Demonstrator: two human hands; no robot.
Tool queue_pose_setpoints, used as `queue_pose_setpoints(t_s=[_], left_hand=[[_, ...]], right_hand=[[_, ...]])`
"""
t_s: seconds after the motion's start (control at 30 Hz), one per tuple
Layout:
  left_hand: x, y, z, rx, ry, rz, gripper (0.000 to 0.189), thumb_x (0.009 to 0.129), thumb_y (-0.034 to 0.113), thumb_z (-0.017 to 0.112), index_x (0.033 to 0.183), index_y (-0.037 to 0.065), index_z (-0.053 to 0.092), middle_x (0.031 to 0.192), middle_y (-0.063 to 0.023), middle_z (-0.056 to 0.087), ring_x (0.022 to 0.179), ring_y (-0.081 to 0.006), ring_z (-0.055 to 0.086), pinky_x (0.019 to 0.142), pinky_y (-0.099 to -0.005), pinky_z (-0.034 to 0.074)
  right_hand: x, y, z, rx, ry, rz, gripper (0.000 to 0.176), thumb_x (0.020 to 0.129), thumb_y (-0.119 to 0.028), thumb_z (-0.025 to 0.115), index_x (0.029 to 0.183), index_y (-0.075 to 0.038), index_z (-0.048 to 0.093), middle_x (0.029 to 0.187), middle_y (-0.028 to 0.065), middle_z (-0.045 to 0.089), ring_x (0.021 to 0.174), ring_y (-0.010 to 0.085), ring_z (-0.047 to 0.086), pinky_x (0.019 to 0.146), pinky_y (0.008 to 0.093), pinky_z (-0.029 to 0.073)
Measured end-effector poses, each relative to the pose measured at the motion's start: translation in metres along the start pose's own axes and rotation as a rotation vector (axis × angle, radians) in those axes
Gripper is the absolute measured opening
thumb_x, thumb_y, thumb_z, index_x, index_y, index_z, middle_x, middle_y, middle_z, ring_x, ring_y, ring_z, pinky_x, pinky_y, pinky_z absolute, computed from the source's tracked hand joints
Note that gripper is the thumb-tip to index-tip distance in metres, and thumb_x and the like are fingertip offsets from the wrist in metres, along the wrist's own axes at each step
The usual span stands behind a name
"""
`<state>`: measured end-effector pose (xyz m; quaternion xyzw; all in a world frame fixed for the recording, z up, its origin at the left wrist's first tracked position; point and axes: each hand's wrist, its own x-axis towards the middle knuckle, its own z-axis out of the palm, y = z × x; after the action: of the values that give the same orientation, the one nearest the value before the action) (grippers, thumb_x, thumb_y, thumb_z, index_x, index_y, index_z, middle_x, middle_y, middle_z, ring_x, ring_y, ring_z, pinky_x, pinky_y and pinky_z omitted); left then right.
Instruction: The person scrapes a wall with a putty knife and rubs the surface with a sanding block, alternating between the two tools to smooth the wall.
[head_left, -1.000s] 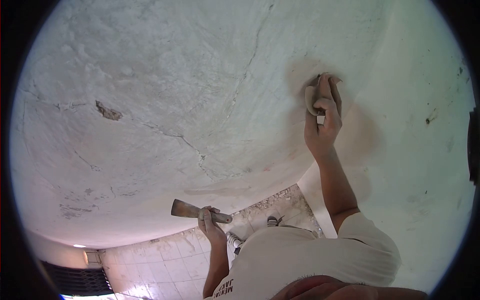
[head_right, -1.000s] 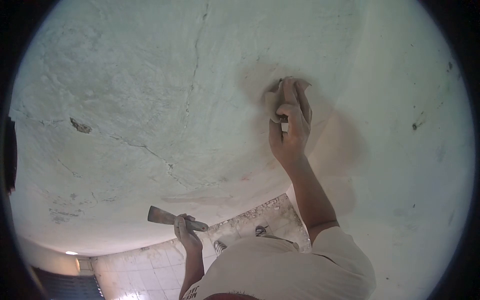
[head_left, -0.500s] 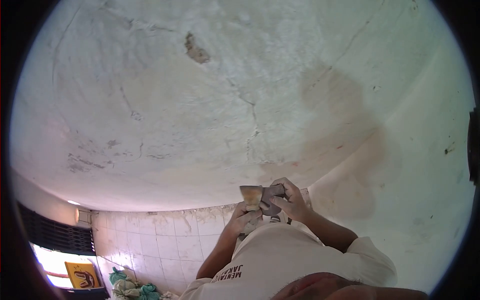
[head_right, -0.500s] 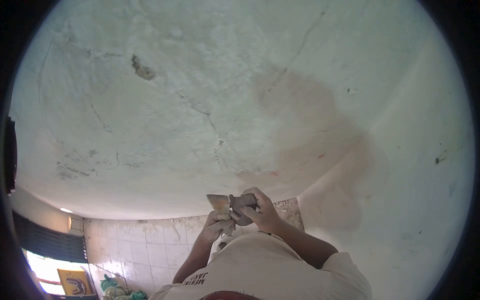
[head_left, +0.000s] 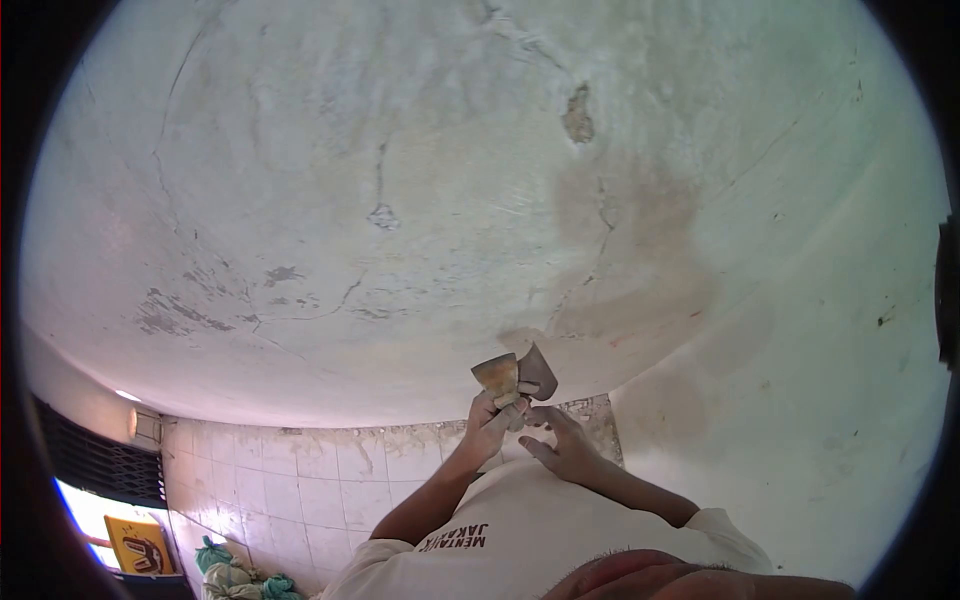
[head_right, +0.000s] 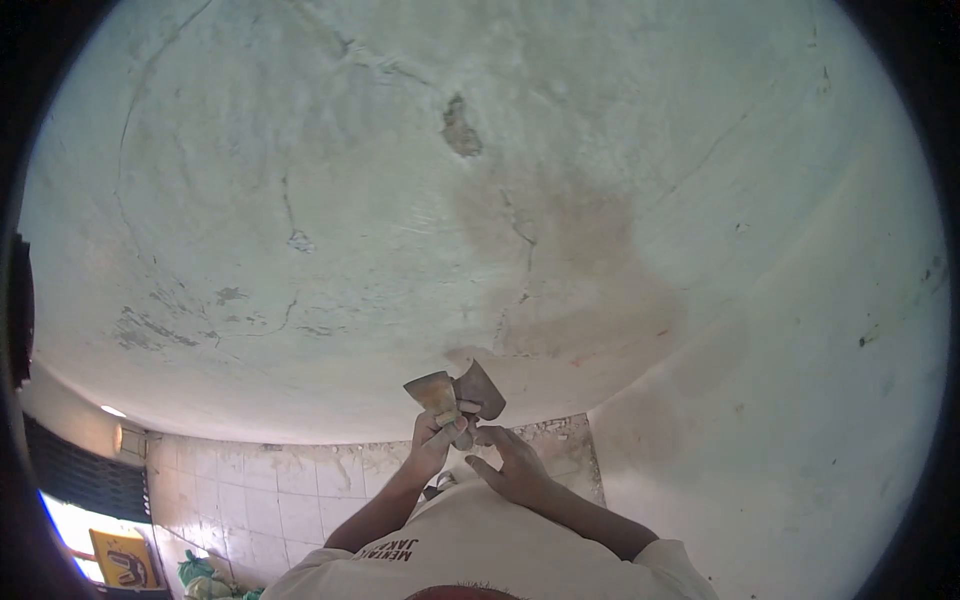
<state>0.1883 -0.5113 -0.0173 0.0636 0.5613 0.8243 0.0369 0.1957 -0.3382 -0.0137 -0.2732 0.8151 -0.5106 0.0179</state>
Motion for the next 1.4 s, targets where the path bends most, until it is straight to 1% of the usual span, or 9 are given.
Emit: queue_pose_setpoints(t_s=[0.2, 0.3, 0.53, 0.83, 0.87, 1.0, 1.1, 1.2, 1.4], left_hand=[[-0.006, 0.002, -0.026, 0.019, -0.099, 0.023, 0.031, 0.097, 0.024, 0.055, 0.115, -0.001, 0.061, 0.101, -0.0068, 0.06, 0.09, -0.0134, 0.057, 0.076, -0.0276, 0.047], [-0.01, 0.013, -0.036, 0.021, -0.131, -0.031, 0.032, 0.098, 0.025, 0.054, 0.114, -0.001, 0.061, 0.102, -0.0055, 0.06, 0.094, -0.0132, 0.057, 0.082, -0.0283, 0.046], [-0.013, 0.008, -0.08, -0.261, -0.088, -0.022, 0.03, 0.101, 0.026, 0.051, 0.112, 0.0, 0.062, 0.108, -0.0047, 0.061, 0.103, -0.0149, 0.056, 0.093, -0.032, 0.042], [-0.026, 0.007, -0.133, -0.393, -0.045, 0.054, 0.018, 0.097, 0.016, 0.058, 0.101, 0.001, 0.066, 0.101, -0.0041, 0.061, 0.087, -0.0128, 0.054, 0.075, -0.0288, 0.043], [-0.027, 0.013, -0.136, -0.359, 0.005, 0.05, 0.016, 0.096, 0.015, 0.059, 0.1, 0.001, 0.066, 0.1, -0.0039, 0.06, 0.086, -0.0125, 0.054, 0.074, -0.0287, 0.043], [-0.036, 0.023, -0.156, -0.211, 0.122, 0.016, 0.006, 0.092, 0.008, 0.064, 0.093, 0.002, 0.066, 0.095, -0.0021, 0.059, 0.086, -0.0112, 0.053, 0.074, -0.0277, 0.043], [-0.044, 0.021, -0.171, -0.207, 0.115, 0.084, 0.003, 0.088, 0.004, 0.067, 0.087, 0.005, 0.065, 0.092, -0.0003, 0.057, 0.085, -0.0095, 0.052, 0.073, -0.0253, 0.041], [-0.053, 0.027, -0.174, -0.27, 0.243, 0.062, 0.028, 0.083, 0.0, 0.071, 0.074, 0.012, 0.048, 0.079, 0.0034, 0.052, 0.075, -0.006, 0.049, 0.069, -0.0229, 0.039], [-0.068, 0.028, -0.192, -0.269, 0.389, 0.06, 0.047, 0.08, -0.003, 0.073, 0.072, 0.017, 0.032, 0.072, 0.0061, 0.046, 0.069, -0.0046, 0.045, 0.066, -0.0216, 0.037]], right_hand=[[0.012, -0.006, 0.018, 0.287, -0.3, 0.401, 0.029, 0.088, -0.021, 0.069, 0.105, -0.001, 0.056, 0.087, 0.0073, 0.058, 0.082, 0.0149, 0.057, 0.068, 0.0304, 0.045], [0.015, -0.015, 0.026, 0.247, -0.322, 0.313, 0.027, 0.086, -0.02, 0.071, 0.101, -0.001, 0.057, 0.083, 0.0051, 0.053, 0.078, 0.0119, 0.052, 0.068, 0.0285, 0.042], [0.014, -0.019, 0.033, 0.109, 0.146, 0.017, 0.018, 0.081, -0.011, 0.067, 0.093, -0.001, 0.057, 0.088, 0.0085, 0.054, 0.08, 0.0186, 0.053, 0.073, 0.0321, 0.043], [0.058, -0.074, 0.047, 0.651, 0.694, -0.195, 0.046, 0.095, -0.047, 0.054, 0.11, -0.006, 0.041, 0.095, 0.0086, 0.049, 0.083, 0.0245, 0.058, 0.077, 0.04, 0.049], [0.068, -0.086, 0.048, 0.621, 0.727, -0.195, 0.052, 0.096, -0.057, 0.044, 0.117, -0.01, 0.037, 0.094, 0.0074, 0.048, 0.069, 0.0211, 0.057, 0.065, 0.0327, 0.049], [0.091, -0.113, 0.038, 0.738, 0.542, -0.358, 0.049, 0.094, -0.058, 0.047, 0.112, -0.013, 0.037, 0.089, 0.0045, 0.046, 0.046, 0.0151, 0.045, 0.046, 0.028, 0.04], [0.116, -0.144, 0.039, 0.643, 0.376, -0.6, 0.048, 0.092, -0.054, 0.056, 0.108, -0.012, 0.039, 0.086, 0.0038, 0.048, 0.05, 0.015, 0.045, 0.05, 0.0287, 0.041], [0.139, -0.164, 0.042, 0.446, 0.249, -0.873, 0.049, 0.085, -0.051, 0.066, 0.102, -0.012, 0.043, 0.088, 0.0066, 0.052, 0.061, 0.0198, 0.053, 0.059, 0.0356, 0.045], [0.155, -0.19, 0.072, 0.148, 0.24, -1.027, 0.043, 0.079, -0.048, 0.072, 0.1, -0.017, 0.05, 0.091, 0.0016, 0.052, 0.073, 0.0186, 0.053, 0.069, 0.0379, 0.044]])
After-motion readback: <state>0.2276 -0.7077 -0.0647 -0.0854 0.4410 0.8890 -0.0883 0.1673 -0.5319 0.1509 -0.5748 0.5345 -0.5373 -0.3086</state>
